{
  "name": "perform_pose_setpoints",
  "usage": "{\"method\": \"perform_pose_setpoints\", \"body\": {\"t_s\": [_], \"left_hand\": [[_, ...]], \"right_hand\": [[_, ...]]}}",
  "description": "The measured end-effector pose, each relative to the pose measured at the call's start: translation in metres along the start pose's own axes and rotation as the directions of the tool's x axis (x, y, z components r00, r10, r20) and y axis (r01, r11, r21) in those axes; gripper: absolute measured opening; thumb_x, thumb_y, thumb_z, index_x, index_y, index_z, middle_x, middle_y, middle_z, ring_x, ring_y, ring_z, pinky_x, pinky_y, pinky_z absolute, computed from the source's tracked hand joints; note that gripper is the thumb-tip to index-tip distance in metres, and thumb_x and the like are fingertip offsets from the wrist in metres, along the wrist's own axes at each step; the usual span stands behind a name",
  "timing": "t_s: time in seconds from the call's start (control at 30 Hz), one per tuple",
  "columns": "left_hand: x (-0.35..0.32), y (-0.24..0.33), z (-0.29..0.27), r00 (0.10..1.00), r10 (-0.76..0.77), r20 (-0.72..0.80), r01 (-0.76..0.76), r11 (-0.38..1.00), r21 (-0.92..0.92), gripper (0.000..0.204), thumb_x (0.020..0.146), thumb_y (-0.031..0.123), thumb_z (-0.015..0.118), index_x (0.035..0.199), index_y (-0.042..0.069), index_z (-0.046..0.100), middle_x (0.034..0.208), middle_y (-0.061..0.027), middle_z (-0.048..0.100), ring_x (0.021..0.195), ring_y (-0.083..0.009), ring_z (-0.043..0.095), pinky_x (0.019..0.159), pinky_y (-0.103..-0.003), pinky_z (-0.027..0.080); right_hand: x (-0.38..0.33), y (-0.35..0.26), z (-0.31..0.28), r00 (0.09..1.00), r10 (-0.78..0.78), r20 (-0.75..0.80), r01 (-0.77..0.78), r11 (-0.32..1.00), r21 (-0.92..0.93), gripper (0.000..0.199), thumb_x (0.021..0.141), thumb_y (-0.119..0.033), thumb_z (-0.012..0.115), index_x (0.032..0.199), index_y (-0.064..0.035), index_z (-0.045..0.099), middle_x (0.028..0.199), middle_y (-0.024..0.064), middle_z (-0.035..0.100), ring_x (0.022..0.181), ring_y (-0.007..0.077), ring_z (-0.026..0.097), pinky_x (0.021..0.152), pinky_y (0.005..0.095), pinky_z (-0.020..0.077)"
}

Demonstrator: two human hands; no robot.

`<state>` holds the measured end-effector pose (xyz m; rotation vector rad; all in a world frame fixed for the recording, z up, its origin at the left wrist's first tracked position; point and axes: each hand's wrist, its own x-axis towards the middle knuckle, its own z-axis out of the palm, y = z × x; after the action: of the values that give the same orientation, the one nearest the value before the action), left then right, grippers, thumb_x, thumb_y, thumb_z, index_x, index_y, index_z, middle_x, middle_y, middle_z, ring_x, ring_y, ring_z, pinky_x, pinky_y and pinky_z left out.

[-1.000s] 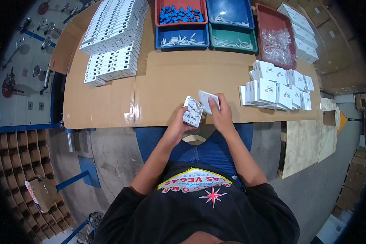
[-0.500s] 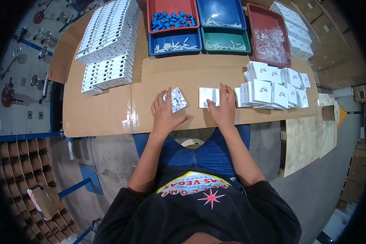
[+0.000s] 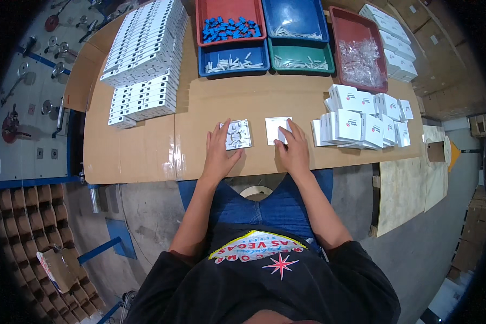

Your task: The person assembles small electrical components by placing a white plastic piece and a blue plastic piece into a small white box. They then close the box and place it on a stack of similar boxes. The person repeats this process multiple times.

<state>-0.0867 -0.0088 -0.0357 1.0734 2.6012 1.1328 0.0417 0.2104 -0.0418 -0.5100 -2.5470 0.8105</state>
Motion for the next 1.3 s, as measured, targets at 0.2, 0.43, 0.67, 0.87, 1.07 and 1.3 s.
{"method": "perform_pose_setpoints", "body": {"t_s": [0.2,0.43,0.67,0.87,1.07,1.3], "left_hand": [[-0.011,0.004,-0.005,0.992,-0.030,-0.122,0.046,0.990,0.131,0.093,0.083,0.027,0.082,0.159,0.004,0.034,0.160,-0.0251,0.037,0.150,-0.0429,0.033,0.124,-0.058,0.020],[-0.020,-0.007,-0.003,0.985,-0.106,-0.133,0.128,0.978,0.165,0.091,0.085,0.035,0.080,0.157,0.003,0.035,0.159,-0.0237,0.039,0.149,-0.0413,0.034,0.125,-0.058,0.019],[-0.018,-0.003,0.000,0.977,-0.109,-0.181,0.144,0.970,0.193,0.092,0.083,0.041,0.081,0.155,0.002,0.038,0.154,-0.0210,0.045,0.149,-0.0391,0.035,0.124,-0.059,0.021],[-0.016,-0.003,0.004,0.974,-0.084,-0.209,0.131,0.967,0.221,0.090,0.083,0.039,0.081,0.153,0.002,0.041,0.152,-0.0206,0.047,0.148,-0.0385,0.037,0.123,-0.059,0.023],[-0.018,-0.002,0.002,0.971,-0.087,-0.223,0.144,0.957,0.253,0.088,0.083,0.040,0.081,0.153,0.003,0.042,0.151,-0.0200,0.047,0.147,-0.0378,0.038,0.123,-0.059,0.023],[-0.018,-0.003,0.004,0.971,-0.090,-0.220,0.146,0.957,0.252,0.086,0.084,0.040,0.080,0.152,0.003,0.043,0.151,-0.0199,0.048,0.147,-0.0387,0.039,0.123,-0.058,0.024]], "right_hand": [[0.002,-0.004,-0.009,0.997,-0.039,-0.069,0.044,0.997,0.060,0.034,0.089,-0.012,0.074,0.120,-0.0009,0.071,0.145,0.0220,0.056,0.134,0.0406,0.053,0.111,0.0471,0.0446],[0.048,-0.016,-0.096,0.986,-0.042,-0.159,0.067,0.986,0.151,0.018,0.095,-0.018,0.070,0.106,-0.0043,0.074,0.106,0.0134,0.074,0.098,0.0310,0.072,0.084,0.0408,0.0561],[0.187,0.106,-0.206,0.987,0.127,-0.098,-0.147,0.964,-0.223,0.024,0.092,-0.025,0.069,0.110,-0.0096,0.074,0.104,0.0167,0.076,0.093,0.0374,0.073,0.081,0.0471,0.0566],[0.262,0.222,-0.222,0.906,0.404,-0.126,-0.402,0.731,-0.551,0.028,0.092,-0.018,0.061,0.115,-0.0058,0.072,0.112,0.0226,0.074,0.112,0.0417,0.069,0.095,0.0497,0.0555],[0.275,0.254,-0.194,0.861,0.439,-0.256,-0.507,0.712,-0.485,0.029,0.091,-0.015,0.059,0.115,-0.0029,0.071,0.124,0.0254,0.070,0.118,0.0441,0.067,0.098,0.0543,0.0545],[0.268,0.267,-0.194,0.814,0.538,-0.218,-0.568,0.662,-0.490,0.035,0.090,-0.020,0.061,0.119,-0.0041,0.071,0.125,0.0241,0.070,0.119,0.0422,0.067,0.101,0.0539,0.0523]]}}
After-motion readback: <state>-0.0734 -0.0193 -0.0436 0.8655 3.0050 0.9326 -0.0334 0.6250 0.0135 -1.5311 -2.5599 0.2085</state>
